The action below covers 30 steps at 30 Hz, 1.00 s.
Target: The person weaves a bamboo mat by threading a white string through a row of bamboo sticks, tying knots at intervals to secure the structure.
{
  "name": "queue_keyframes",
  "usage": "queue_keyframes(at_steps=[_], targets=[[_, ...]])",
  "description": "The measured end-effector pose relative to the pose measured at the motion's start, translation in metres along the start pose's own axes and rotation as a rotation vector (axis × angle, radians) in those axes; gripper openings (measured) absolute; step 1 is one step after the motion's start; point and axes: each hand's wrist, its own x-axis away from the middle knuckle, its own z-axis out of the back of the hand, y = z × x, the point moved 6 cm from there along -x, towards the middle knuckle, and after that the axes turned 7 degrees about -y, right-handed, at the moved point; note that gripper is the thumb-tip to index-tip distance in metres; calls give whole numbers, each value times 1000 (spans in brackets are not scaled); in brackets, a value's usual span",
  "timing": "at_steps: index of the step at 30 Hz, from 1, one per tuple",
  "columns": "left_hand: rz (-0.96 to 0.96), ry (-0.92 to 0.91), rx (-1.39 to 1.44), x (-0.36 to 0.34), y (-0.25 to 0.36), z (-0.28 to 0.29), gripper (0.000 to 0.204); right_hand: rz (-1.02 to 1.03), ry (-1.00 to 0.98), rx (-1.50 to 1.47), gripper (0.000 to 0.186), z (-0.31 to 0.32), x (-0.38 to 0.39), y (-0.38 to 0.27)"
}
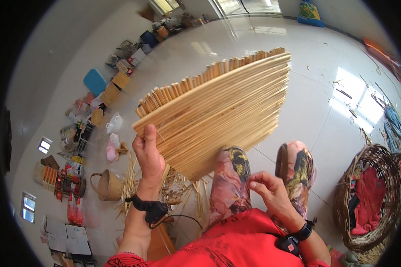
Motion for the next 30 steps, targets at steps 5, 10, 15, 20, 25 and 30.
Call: queue_keyframes(at_steps=[5, 10, 15, 20, 25, 30], targets=[[-309, -388, -378, 63, 70, -68, 40, 179, -9, -253, 19, -4, 15, -67], [-564, -589, -387, 98, 75, -97, 39, -23, 82, -373, 20, 8, 57, -40], [-709, -794, -539, 141, 71, -114, 25, -41, 165, -372, 28, 5, 83, -20], [-689, -819, -558, 150, 71, -121, 25, -43, 222, -297, 24, 2, 95, -14], [-736, -864, -610, 163, 62, -123, 22, -201, 219, -251, 32, 3, 96, -1], [-679, -911, -470, 167, 49, -126, 17, -127, 247, -164, 20, 0, 86, -12]])
